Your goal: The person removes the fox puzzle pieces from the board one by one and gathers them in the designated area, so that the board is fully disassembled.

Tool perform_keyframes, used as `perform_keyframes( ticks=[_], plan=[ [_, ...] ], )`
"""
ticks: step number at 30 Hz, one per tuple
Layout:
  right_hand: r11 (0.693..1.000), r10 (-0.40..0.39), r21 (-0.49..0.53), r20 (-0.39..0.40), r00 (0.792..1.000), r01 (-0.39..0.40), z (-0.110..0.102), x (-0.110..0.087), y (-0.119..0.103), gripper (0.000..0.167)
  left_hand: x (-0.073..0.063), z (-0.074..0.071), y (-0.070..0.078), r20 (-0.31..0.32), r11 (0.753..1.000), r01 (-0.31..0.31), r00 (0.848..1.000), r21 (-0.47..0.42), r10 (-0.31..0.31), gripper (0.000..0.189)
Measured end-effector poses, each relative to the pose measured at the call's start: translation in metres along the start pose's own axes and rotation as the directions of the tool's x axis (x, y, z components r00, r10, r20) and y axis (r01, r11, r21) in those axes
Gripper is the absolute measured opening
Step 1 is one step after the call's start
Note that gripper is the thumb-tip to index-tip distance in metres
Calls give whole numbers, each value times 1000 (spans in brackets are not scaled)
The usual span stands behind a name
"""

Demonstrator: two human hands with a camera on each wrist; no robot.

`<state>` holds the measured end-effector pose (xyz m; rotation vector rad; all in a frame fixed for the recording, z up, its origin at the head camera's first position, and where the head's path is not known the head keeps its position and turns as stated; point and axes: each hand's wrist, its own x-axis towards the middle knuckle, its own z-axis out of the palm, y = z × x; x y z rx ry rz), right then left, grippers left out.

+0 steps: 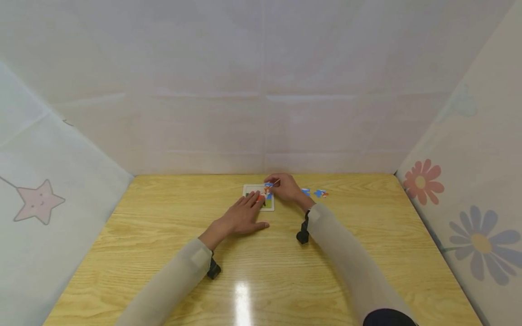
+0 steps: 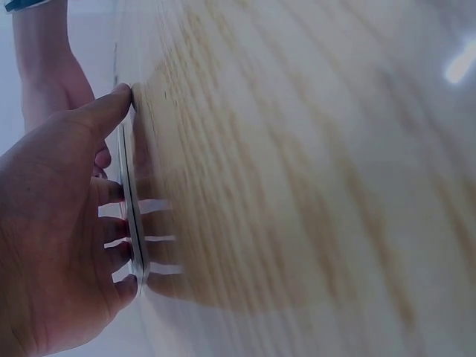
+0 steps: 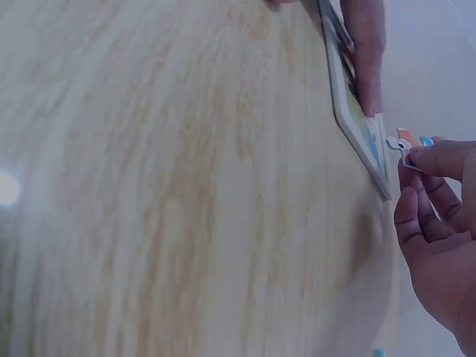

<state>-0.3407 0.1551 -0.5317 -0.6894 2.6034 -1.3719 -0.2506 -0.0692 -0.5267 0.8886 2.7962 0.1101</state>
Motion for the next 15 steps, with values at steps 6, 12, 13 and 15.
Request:
perform_keyframes(
  ticks=[6,12,13,15],
  plan=[
    [999,-11,36,8,1000,11,-10,-6,1,30,0,0,1,4,1000,0,1000,6,0,94],
    [998,-26,59,12,1000,25,-21,-14,3,30,0,-1,0,9,1000,1,1000,-3,-1,94],
    [998,-21,61,16,1000,21,-23,-15,3,30,0,-1,0,9,1000,1,1000,-1,-1,94],
    [998,-21,52,23,1000,19,-27,-18,5,30,-1,-1,0,8,1000,0,1000,-4,0,94]
  ],
)
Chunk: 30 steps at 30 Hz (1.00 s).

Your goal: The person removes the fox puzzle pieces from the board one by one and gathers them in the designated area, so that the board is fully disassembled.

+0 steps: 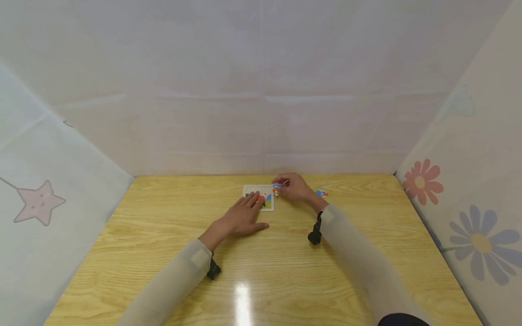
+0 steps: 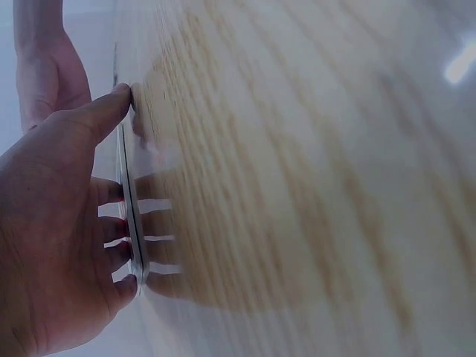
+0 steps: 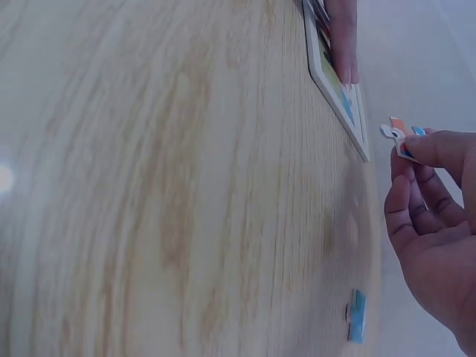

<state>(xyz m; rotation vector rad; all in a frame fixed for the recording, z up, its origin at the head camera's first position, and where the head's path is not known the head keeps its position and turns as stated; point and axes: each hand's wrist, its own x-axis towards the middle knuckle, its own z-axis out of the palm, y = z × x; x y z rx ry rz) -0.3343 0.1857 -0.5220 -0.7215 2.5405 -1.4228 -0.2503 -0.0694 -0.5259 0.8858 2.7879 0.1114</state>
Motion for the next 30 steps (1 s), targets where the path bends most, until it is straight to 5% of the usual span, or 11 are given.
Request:
perform_keyframes(
  ticks=[30],
  plan=[
    [995,101,12,14,995,-101,-60,-43,6,33,1,3,-2,-14,1000,-16,1000,5,16,93]
  ],
)
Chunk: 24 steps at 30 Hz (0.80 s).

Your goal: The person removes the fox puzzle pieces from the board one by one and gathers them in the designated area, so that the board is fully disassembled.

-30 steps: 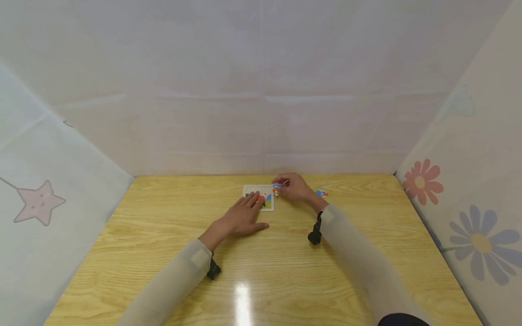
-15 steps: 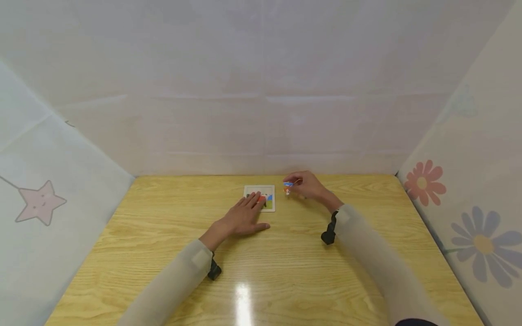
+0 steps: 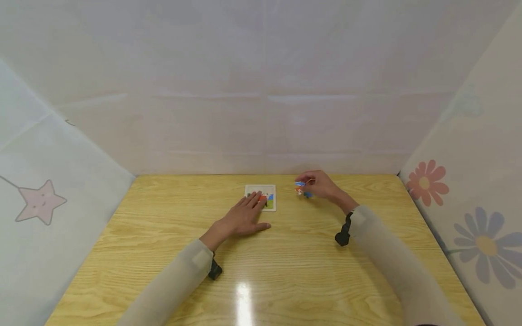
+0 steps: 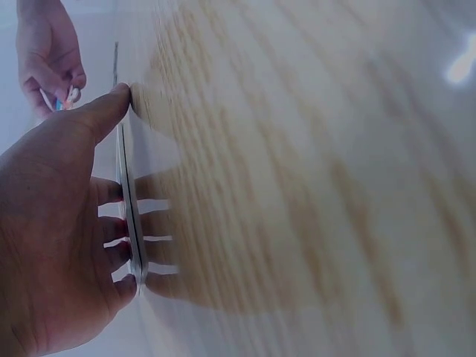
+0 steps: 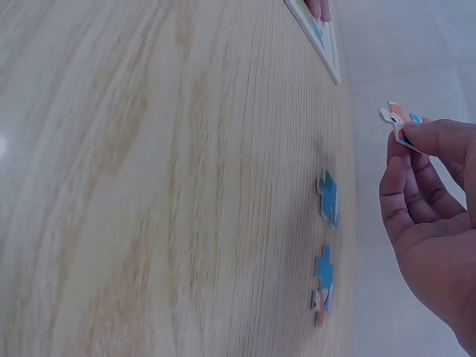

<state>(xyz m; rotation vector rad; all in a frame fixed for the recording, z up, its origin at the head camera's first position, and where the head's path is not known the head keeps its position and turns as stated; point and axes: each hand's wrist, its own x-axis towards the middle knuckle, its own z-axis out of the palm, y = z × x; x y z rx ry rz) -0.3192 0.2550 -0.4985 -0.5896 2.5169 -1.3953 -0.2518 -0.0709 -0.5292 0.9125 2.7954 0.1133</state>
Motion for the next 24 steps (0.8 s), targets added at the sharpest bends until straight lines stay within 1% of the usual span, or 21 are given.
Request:
perform_keyframes(
  ticks=[3,8,19,24],
  plan=[
    [1000,-20,-5,3,1000,20,-5,-4,3,33,0,0,1,-1,1000,0,1000,-5,0,93],
    [1000,-30,-2,6,1000,30,-13,-12,7,33,-1,0,2,-4,1000,1,1000,-12,-1,93],
    [999,13,-36,-30,999,-14,-32,-27,11,34,-1,-1,1,-10,1000,-5,1000,-7,5,93],
    [997,35,-65,-47,998,-38,-40,-33,17,34,-2,-1,1,-11,1000,-7,1000,-11,7,92]
  ],
)
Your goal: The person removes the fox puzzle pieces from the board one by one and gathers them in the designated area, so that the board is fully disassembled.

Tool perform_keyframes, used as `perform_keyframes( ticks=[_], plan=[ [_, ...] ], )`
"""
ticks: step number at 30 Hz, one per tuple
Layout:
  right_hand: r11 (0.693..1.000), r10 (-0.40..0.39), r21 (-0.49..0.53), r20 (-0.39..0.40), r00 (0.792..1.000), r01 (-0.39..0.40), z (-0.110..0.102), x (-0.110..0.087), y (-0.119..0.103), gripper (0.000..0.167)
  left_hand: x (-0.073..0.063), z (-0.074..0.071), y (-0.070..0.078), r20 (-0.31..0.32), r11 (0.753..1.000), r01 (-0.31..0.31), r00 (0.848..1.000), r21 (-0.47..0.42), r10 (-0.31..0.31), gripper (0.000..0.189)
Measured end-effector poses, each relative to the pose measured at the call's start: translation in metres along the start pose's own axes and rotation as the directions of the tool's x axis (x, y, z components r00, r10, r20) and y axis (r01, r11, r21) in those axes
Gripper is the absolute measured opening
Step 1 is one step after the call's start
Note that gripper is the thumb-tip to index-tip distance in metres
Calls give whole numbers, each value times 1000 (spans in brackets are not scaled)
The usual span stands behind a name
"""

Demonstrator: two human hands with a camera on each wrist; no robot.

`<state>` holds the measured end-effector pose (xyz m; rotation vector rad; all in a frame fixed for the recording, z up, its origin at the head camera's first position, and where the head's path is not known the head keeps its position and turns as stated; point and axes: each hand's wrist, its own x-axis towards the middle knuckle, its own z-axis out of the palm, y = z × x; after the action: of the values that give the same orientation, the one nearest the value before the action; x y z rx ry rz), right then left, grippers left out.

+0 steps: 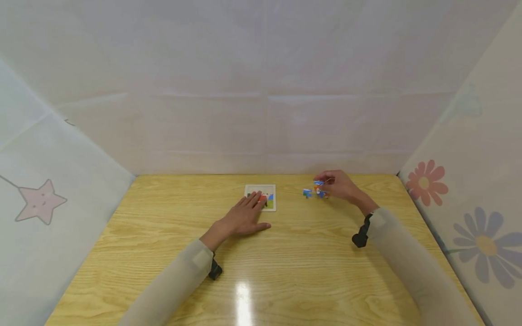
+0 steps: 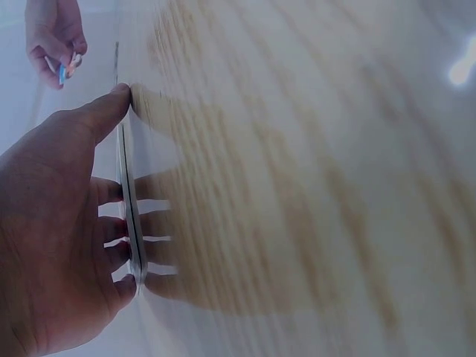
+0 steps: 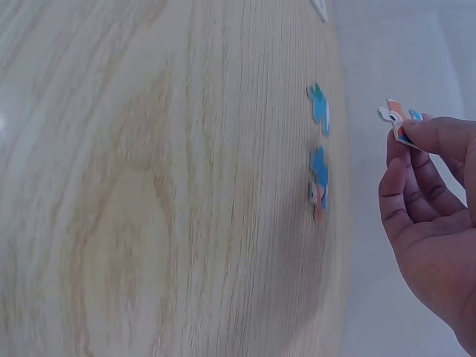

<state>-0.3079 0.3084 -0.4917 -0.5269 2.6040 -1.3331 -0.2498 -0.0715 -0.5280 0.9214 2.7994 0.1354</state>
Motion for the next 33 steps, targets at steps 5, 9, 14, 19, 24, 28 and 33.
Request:
perform_keyframes(
  ticks=[5,9,14,19,24,28,33],
  plan=[
    [999,27,-17,-11,1000,-27,-7,-5,9,34,0,-1,1,2,1000,-1,1000,-4,1,92],
    [999,44,-29,-19,999,-44,-11,-9,17,34,0,-2,1,8,1000,1,1000,0,-1,92],
    [998,41,-41,-41,998,-42,-14,-14,32,33,0,-2,1,15,1000,5,1000,5,-5,92],
    [998,32,-48,-34,999,-34,-18,-20,41,32,0,-2,1,10,1000,3,1000,2,-3,92],
    [998,65,-23,-9,998,-65,-20,-24,44,33,0,-2,1,12,1000,5,1000,1,-5,91],
    [994,104,-28,-10,995,-104,-19,-26,45,32,0,-3,1,10,1000,7,1000,-5,-7,91],
    [989,133,-66,-18,991,-134,-18,-27,47,29,0,-2,2,13,1000,15,1000,-3,-15,92]
  ],
)
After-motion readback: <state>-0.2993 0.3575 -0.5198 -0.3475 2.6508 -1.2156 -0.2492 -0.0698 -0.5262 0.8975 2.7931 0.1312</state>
